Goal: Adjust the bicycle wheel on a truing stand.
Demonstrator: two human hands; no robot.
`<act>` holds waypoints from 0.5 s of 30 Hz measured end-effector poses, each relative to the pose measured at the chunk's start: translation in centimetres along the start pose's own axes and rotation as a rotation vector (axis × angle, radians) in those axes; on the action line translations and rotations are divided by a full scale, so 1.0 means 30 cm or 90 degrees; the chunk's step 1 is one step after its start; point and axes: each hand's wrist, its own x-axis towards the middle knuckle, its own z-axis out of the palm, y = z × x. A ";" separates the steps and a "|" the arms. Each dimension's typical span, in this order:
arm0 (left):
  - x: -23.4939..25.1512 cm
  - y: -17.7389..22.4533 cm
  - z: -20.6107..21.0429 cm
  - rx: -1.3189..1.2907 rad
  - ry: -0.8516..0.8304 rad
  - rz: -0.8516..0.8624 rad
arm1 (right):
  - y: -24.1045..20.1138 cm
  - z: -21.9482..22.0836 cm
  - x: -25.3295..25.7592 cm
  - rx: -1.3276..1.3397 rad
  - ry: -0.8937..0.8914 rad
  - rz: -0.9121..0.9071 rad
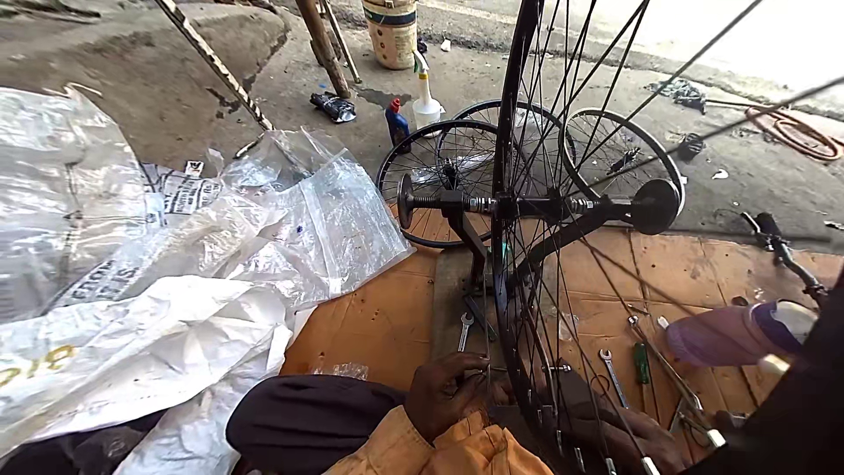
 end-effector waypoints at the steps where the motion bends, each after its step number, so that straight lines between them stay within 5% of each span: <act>1: 0.002 0.001 -0.005 0.006 -0.010 -0.006 | -0.017 -0.017 -0.002 0.043 0.007 0.004; 6: 0.074 0.079 -0.039 0.003 -0.043 -0.025 | -0.036 -0.089 -0.005 0.219 0.141 0.084; 11: 0.234 0.219 0.022 -0.097 -0.060 -0.156 | 0.189 -0.080 -0.016 0.648 0.511 0.464; 15: 0.309 0.285 0.041 -0.153 -0.145 -0.215 | 0.229 -0.051 -0.085 0.618 0.488 0.539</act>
